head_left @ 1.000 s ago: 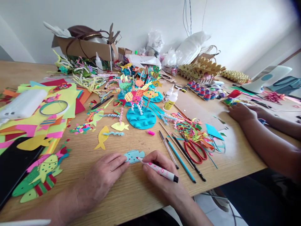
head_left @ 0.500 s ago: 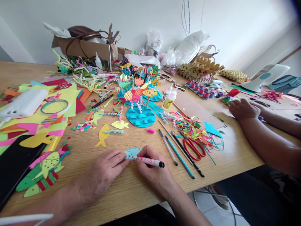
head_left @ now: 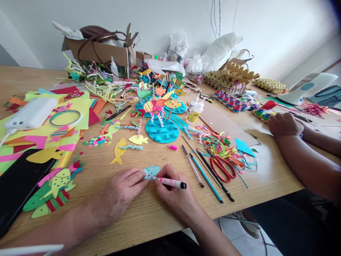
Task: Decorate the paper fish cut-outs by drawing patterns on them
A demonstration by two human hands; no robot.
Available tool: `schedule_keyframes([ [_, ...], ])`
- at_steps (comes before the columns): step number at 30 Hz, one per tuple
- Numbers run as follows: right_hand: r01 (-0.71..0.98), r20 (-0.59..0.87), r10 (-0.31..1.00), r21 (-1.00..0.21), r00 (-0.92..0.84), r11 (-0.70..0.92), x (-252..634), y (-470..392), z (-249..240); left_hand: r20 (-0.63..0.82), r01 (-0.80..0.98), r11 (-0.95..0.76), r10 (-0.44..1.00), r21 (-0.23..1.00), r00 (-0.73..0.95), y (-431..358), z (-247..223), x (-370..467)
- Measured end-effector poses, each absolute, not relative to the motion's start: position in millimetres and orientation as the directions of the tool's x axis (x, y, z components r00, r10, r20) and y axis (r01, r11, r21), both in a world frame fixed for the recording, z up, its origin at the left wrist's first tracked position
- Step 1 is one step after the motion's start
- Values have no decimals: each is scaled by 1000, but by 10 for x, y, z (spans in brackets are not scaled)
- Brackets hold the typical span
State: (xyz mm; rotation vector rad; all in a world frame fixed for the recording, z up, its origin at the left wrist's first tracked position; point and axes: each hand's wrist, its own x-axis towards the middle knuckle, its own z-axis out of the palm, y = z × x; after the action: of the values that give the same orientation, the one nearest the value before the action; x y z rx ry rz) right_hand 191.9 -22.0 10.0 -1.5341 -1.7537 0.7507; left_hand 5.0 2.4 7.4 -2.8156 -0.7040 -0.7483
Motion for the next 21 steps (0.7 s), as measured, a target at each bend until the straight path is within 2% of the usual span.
schedule_keyframes([
  [21,623,117,989,-769,-86,145,1904,-219,82,467,458,-889,415,25,780,1,42,61],
])
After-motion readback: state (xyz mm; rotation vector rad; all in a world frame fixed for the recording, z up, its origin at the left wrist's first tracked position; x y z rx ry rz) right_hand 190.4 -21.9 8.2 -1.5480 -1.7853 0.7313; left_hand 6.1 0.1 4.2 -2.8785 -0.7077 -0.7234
